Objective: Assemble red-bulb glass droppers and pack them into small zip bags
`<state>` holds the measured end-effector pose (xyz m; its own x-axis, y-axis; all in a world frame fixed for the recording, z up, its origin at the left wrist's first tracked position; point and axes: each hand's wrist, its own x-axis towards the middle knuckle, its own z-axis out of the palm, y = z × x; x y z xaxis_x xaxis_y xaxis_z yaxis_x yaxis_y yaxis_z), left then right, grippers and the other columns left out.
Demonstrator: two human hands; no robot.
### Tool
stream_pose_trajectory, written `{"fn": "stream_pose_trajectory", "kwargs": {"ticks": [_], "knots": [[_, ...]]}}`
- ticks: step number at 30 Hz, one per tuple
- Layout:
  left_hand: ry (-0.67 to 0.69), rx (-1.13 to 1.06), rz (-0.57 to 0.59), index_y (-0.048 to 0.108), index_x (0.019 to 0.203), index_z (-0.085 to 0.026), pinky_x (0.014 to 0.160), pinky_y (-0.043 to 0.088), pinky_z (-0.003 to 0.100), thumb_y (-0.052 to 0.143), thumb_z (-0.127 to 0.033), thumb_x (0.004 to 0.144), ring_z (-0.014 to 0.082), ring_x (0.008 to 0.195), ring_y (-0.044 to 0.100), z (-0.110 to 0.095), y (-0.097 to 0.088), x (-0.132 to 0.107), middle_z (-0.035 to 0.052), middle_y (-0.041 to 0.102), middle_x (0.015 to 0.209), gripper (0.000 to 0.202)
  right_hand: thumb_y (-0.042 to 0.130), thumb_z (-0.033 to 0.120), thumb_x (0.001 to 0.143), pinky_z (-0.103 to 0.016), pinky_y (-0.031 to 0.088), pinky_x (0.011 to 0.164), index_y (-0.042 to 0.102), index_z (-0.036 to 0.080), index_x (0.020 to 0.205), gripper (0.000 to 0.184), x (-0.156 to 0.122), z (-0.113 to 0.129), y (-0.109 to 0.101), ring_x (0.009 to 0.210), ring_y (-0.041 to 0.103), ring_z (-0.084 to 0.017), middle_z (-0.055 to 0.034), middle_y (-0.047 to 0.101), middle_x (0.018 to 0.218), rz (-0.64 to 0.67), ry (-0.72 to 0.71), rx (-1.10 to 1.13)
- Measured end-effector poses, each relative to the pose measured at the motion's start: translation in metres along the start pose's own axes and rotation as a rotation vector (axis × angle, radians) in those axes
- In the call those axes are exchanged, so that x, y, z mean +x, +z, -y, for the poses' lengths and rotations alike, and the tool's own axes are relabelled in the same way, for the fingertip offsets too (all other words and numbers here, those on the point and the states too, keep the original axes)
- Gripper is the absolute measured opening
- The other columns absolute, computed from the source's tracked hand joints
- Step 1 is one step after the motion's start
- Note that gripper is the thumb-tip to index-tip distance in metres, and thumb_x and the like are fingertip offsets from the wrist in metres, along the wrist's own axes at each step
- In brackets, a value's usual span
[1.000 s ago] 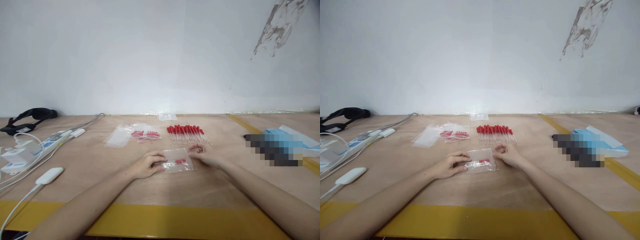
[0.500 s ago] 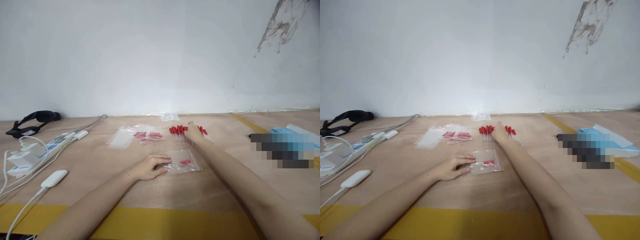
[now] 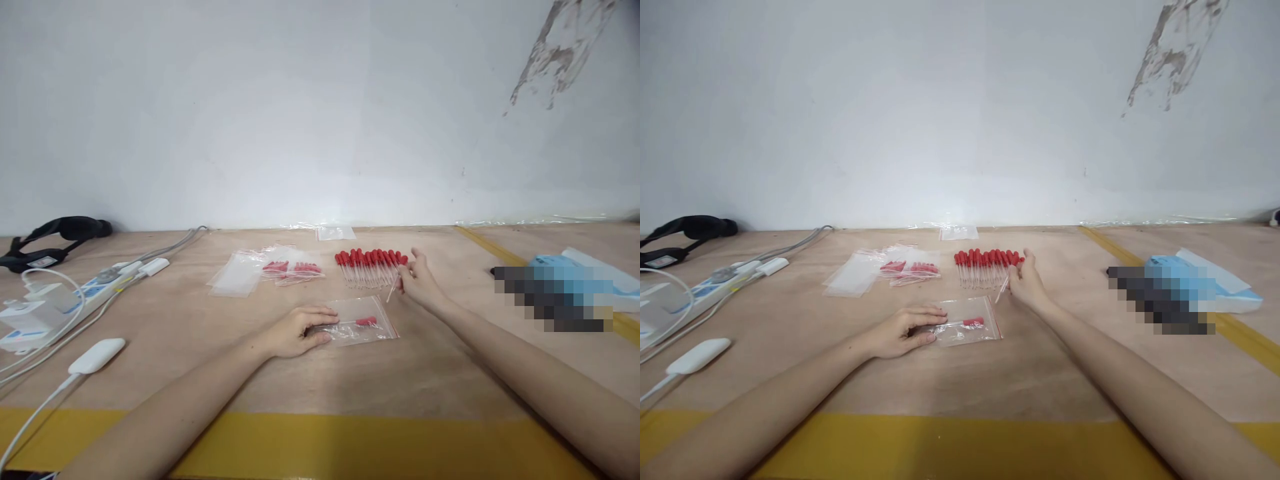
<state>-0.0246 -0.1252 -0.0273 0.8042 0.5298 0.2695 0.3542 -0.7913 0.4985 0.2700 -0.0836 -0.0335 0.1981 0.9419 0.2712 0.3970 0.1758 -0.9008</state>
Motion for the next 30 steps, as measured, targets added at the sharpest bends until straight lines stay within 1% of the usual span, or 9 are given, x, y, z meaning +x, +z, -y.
{"fn": "stream_pose_trajectory", "kwargs": {"ticks": [4,9,13,15,18,20,24,27,30], "knots": [[-0.006,0.010,-0.004,0.052,0.118,-0.021,0.098,0.035,0.035,0.051,-0.032,0.082,0.0184,0.113,0.047,0.000,0.001,0.000,0.0088,0.053,0.120,0.038,0.045,0.026,0.078,-0.025,0.047,0.046,0.022,0.020,0.120,0.048,-0.024,-0.013,-0.005,0.050,0.052,-0.012,0.0041,0.046,0.065,-0.064,0.088,0.173],[-0.014,0.020,0.000,0.052,0.119,-0.021,0.098,0.035,0.035,0.049,-0.032,0.083,0.0188,0.113,0.047,-0.001,0.001,0.000,0.0081,0.053,0.121,0.038,0.049,0.019,0.075,-0.023,0.050,0.049,0.032,0.023,0.101,0.031,-0.035,-0.004,0.010,0.052,0.055,-0.010,0.0058,0.046,0.066,-0.049,0.193,0.381],[-0.050,0.043,0.007,0.043,0.126,-0.022,0.097,0.036,0.036,0.049,-0.034,0.083,0.0197,0.114,0.046,-0.004,-0.001,0.000,0.0071,0.050,0.124,0.045,0.051,0.019,0.074,-0.025,0.052,0.056,0.036,0.023,0.090,0.022,-0.043,0.003,0.012,0.056,0.059,-0.011,0.0038,0.053,0.067,0.030,0.290,0.544],[-0.072,0.050,0.005,0.038,0.129,-0.023,0.096,0.036,0.036,0.050,-0.035,0.082,0.0199,0.114,0.046,-0.005,-0.002,0.000,0.0070,0.048,0.126,0.050,0.056,0.020,0.073,-0.026,0.051,0.058,0.041,0.021,0.086,0.019,-0.045,0.004,0.006,0.058,0.059,-0.011,0.0014,0.057,0.069,0.142,0.311,0.522],[-0.073,0.053,0.002,0.034,0.130,-0.023,0.097,0.035,0.036,0.049,-0.035,0.083,0.0205,0.116,0.044,-0.006,-0.003,0.000,0.0068,0.045,0.129,0.051,0.064,0.025,0.068,-0.022,0.048,0.055,0.050,0.017,0.079,0.019,-0.044,0.002,-0.006,0.055,0.056,-0.009,0.0008,0.058,0.064,0.426,0.243,0.349],[-0.070,0.055,0.005,0.034,0.131,-0.024,0.098,0.035,0.037,0.049,-0.036,0.083,0.0208,0.117,0.043,-0.006,-0.003,0.000,0.0066,0.044,0.130,0.051,0.067,0.029,0.065,-0.019,0.043,0.050,0.055,0.016,0.078,0.022,-0.042,0.001,-0.010,0.051,0.051,-0.007,0.0032,0.056,0.058,0.556,0.144,0.222],[-0.071,0.069,0.016,0.034,0.131,-0.024,0.097,0.035,0.036,0.048,-0.036,0.083,0.0204,0.116,0.043,-0.006,-0.002,-0.001,0.0065,0.045,0.129,0.051,0.066,0.036,0.064,-0.020,0.039,0.050,0.064,0.015,0.079,0.026,-0.041,0.001,-0.002,0.053,0.049,-0.008,0.0022,0.057,0.060,0.591,-0.024,0.089],[-0.071,0.070,0.017,0.033,0.131,-0.023,0.097,0.035,0.036,0.048,-0.036,0.083,0.0204,0.116,0.044,-0.005,-0.002,-0.001,0.0074,0.045,0.129,0.052,0.061,0.041,0.067,-0.024,0.042,0.055,0.067,0.016,0.083,0.030,-0.042,0.001,0.008,0.060,0.054,-0.012,-0.0015,0.062,0.068,0.630,-0.047,0.082],[-0.056,0.054,0.006,0.034,0.131,-0.022,0.098,0.035,0.036,0.048,-0.036,0.083,0.0204,0.116,0.044,-0.004,-0.001,0.000,0.0076,0.046,0.128,0.051,0.058,0.044,0.070,-0.026,0.044,0.060,0.067,0.017,0.088,0.033,-0.043,0.002,0.011,0.067,0.057,-0.015,-0.0026,0.064,0.073,0.630,-0.050,0.080]]}}
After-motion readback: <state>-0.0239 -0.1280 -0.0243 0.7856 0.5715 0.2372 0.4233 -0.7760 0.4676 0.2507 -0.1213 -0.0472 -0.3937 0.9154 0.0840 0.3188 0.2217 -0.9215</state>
